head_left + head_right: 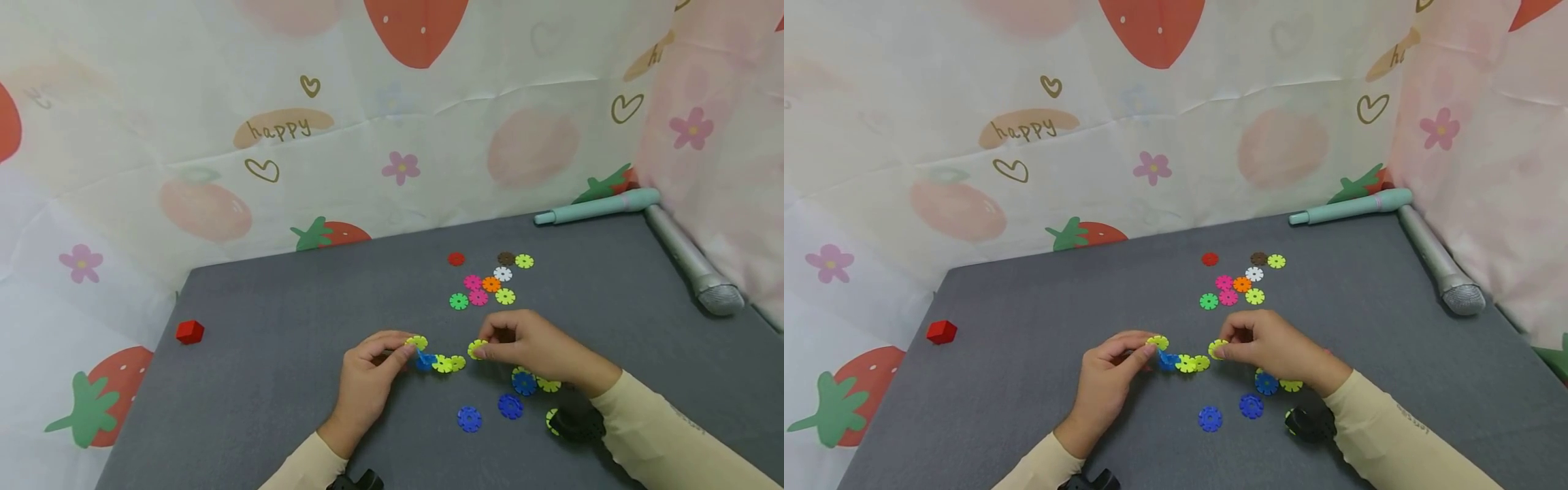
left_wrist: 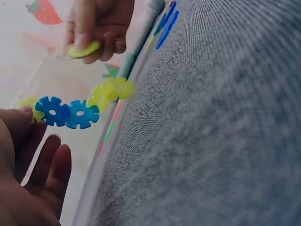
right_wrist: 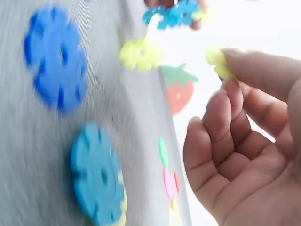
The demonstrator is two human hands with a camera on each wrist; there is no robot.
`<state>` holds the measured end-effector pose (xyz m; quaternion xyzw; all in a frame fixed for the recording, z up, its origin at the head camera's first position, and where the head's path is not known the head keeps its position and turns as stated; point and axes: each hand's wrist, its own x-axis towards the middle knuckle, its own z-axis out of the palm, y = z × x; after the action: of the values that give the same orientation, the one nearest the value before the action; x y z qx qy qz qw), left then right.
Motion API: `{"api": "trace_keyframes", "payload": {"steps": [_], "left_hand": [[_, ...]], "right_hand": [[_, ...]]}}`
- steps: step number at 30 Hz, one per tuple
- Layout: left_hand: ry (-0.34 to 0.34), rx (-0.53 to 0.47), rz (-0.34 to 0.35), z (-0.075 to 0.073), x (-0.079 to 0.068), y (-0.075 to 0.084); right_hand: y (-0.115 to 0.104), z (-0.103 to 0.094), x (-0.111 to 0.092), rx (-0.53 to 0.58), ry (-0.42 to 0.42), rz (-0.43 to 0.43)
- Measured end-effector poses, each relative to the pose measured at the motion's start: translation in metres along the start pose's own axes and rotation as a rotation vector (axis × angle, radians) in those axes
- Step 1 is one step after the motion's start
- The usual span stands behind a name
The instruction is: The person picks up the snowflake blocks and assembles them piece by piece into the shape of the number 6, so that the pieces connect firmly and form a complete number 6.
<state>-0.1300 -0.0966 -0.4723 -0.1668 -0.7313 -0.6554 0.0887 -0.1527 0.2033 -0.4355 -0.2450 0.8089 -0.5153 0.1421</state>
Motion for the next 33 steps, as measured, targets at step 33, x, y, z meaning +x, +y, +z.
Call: {"api": "trace_keyframes", "payload": {"steps": [33], "left_hand": [[-0.083,0.277,0.493,0.009,-0.004,0.010]], "right_hand": [[-0.034,0.050,-0.003,0.285,0.236,0.021]]}}
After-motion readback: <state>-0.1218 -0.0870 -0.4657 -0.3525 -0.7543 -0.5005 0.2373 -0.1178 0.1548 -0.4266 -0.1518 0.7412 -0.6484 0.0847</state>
